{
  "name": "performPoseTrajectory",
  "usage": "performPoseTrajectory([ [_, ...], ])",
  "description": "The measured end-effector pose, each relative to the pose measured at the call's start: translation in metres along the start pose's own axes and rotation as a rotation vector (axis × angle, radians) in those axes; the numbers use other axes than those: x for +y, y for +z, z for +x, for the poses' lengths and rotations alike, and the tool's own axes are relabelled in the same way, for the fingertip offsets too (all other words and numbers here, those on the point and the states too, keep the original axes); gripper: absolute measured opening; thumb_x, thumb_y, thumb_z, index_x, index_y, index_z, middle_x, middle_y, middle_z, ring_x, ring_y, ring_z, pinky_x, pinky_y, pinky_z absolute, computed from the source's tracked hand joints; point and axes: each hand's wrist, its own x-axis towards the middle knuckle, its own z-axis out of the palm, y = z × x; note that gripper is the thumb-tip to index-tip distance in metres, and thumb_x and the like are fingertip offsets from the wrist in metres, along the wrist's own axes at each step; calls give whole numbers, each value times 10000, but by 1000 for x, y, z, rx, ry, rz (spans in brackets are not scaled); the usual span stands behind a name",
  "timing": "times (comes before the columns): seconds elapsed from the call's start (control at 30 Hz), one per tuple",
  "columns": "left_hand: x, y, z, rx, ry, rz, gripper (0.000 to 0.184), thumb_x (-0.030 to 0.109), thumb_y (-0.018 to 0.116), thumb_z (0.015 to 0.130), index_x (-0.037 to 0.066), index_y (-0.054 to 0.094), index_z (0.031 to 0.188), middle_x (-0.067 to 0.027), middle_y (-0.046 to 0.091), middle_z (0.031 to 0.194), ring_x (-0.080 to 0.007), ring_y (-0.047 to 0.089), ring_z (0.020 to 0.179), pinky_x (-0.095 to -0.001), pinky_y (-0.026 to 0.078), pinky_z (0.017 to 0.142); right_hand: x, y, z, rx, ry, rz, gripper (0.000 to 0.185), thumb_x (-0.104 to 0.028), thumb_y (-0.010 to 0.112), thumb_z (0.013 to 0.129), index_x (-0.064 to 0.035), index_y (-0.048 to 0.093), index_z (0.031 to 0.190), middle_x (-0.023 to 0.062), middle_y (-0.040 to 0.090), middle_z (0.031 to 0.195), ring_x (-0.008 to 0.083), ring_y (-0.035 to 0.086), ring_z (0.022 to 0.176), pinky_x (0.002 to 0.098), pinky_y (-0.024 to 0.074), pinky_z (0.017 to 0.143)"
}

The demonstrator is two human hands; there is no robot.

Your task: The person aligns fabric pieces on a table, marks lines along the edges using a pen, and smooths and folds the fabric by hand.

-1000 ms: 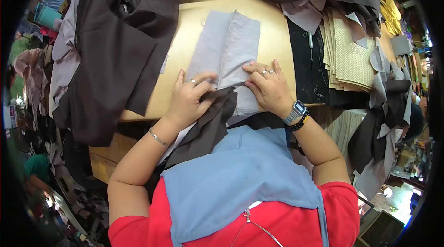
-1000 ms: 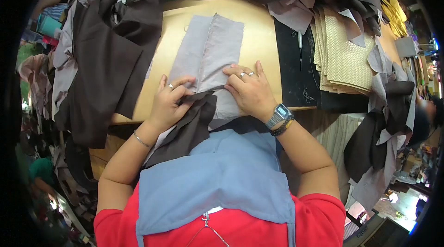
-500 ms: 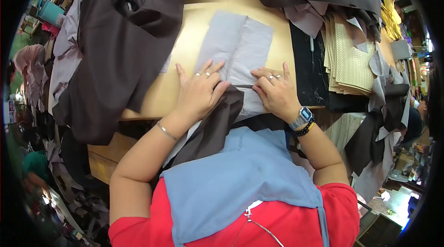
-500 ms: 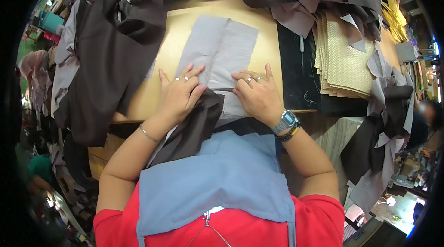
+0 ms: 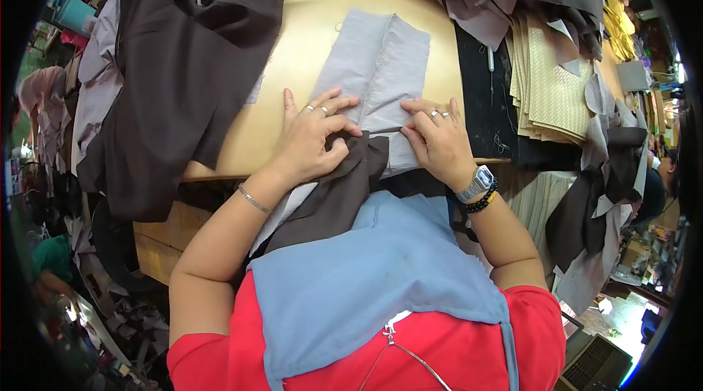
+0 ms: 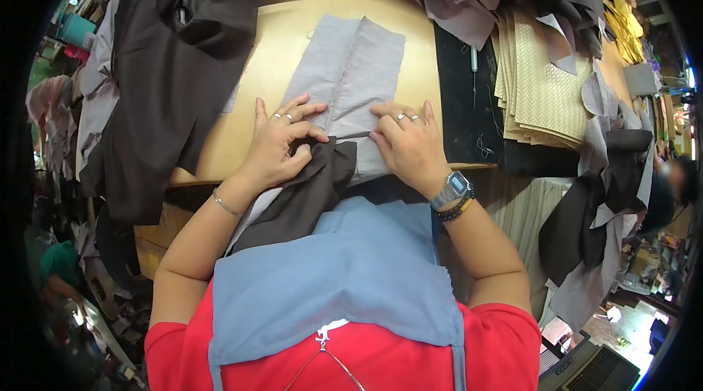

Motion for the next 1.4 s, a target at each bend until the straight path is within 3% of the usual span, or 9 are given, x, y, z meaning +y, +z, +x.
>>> performPoseTrajectory([
  [0.2,6,15,10,106,-134,86,296,380,785,798,152,719,974,-38,574,1415,-271,390,1436,-763,28,1099,0,4,-2,22,19,34,151,-211,666,916,-84,585,913,10,647,1248,254,605,1166,648,365,1068],
  [0.37,13,17,9,68,-148,274,784,561,789,728,169,558,1367,-52,399,1573,-294,302,1484,-807,72,1063,8,-5,0,-4,1,32,188,-246,700,891,-82,611,916,35,682,1148,272,644,1047,625,395,1033],
  [0.5,9,17,7,33,-101,379,937,645,750,696,157,501,1457,-80,350,1601,-340,265,1495,-848,92,1027,67,-29,12,279,167,-66,326,-324,716,880,-25,674,1004,161,694,1001,342,666,891,421,529,785],
  [0.57,10,14,8,-3,-120,378,963,674,739,699,172,480,1478,-66,323,1618,-332,221,1512,-841,70,1034,109,-35,6,308,402,-358,372,-327,696,904,-6,686,1092,206,680,1008,385,655,919,457,532,798],
  [0.73,10,11,7,-9,-106,374,1014,723,730,674,172,472,1485,-61,300,1629,-340,194,1520,-840,65,1035,139,-35,-3,179,409,-318,282,-88,703,860,10,698,1124,185,702,841,327,694,792,414,552,754],
  [0.83,10,12,7,8,-88,381,1027,735,727,661,170,477,1481,-65,299,1629,-343,201,1518,-843,76,1033,122,-46,4,171,587,132,286,-45,675,893,20,681,1171,123,714,887,210,701,799,317,560,754],
  [0.93,7,15,6,42,-70,384,1021,737,720,657,175,484,1475,-75,305,1624,-340,219,1512,-847,93,1029,84,-29,14,378,544,1116,318,-12,654,924,32,641,1238,72,696,976,126,678,834,248,554,789],
  [1.0,7,14,7,36,-66,379,1027,738,724,650,175,485,1474,-75,305,1624,-337,222,1512,-846,95,1031,45,-20,18,312,437,1443,208,-10,664,930,29,632,1131,88,679,1055,154,698,911,272,577,835],
  [1.4,7,14,8,53,-71,351,1037,699,770,616,169,497,1464,-69,319,1617,-334,232,1508,-843,93,1032,-18,32,27,3,190,1219,163,39,608,949,-22,535,1081,68,662,987,124,682,925,264,571,795],
])
